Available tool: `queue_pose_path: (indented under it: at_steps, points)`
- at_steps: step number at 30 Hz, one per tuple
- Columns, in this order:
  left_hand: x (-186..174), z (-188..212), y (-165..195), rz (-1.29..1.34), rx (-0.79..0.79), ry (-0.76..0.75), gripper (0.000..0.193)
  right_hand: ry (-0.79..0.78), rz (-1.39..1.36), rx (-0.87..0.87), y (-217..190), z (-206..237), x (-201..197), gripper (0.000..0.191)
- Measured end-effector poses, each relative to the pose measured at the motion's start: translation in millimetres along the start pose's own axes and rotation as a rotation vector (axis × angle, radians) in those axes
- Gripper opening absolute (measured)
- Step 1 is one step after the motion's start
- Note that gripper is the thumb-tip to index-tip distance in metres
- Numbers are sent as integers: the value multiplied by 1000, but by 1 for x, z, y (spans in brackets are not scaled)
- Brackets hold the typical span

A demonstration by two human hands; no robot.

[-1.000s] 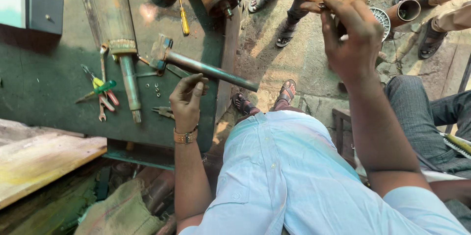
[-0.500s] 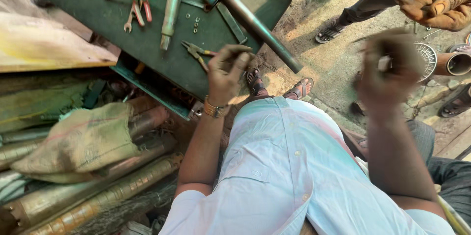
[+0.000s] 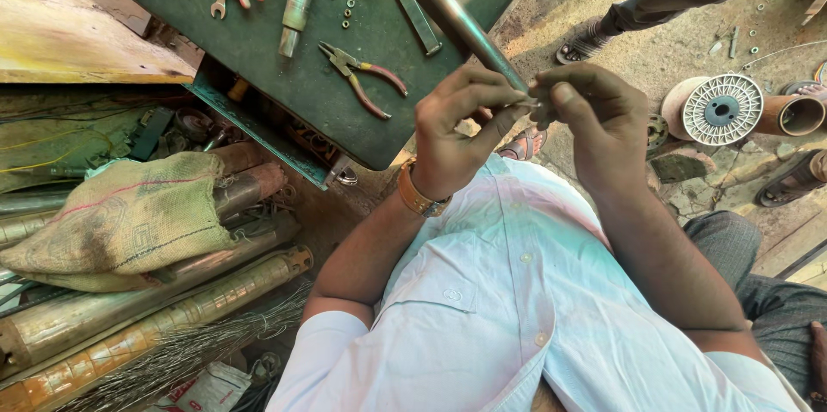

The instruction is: The person uses pliers and a screwdriver to adjust a metal component on a large green machine. They then use a hammer to tap a small metal ring on the workbench and later use a screwdriver to adjust a cylindrical part on the machine.

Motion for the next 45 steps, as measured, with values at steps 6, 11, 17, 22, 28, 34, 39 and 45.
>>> queue_pose_path:
  at_steps: [6,11,17,22,28,34,39,45]
  points:
    - [-12,-3,28,-200,242,-7,30,-42,-107,4,-1,7,-10,19]
    - [-14,-3,37,-293,349,-34,32,-100,-226,20,-6,19,-5,19]
    - [-11,-2,35,-267,376,-70,32,-50,-263,61,-15,26,0,20]
    - [-10,0,34,-260,402,-81,33,-60,-320,85,-21,29,5,22]
    - [-8,-1,36,-242,347,14,35,-57,-360,81,-26,31,7,20]
    - [-8,3,19,170,-10,-136,21,-30,-317,66,-31,34,6,19]
    - [3,11,1,583,-318,-219,22,-29,-279,28,-28,31,4,20]
    - [8,14,0,618,-402,-234,30,-16,-219,20,-24,27,-1,20]
Point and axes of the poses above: each hand's wrist, its own z-axis away from the middle knuckle, its own x-axis out of the palm, y = z × x, the point moved 4 cm from there along -z, towards the middle knuckle, and after that the axes turned 8 degrees about -z, right-handed, at the moved point
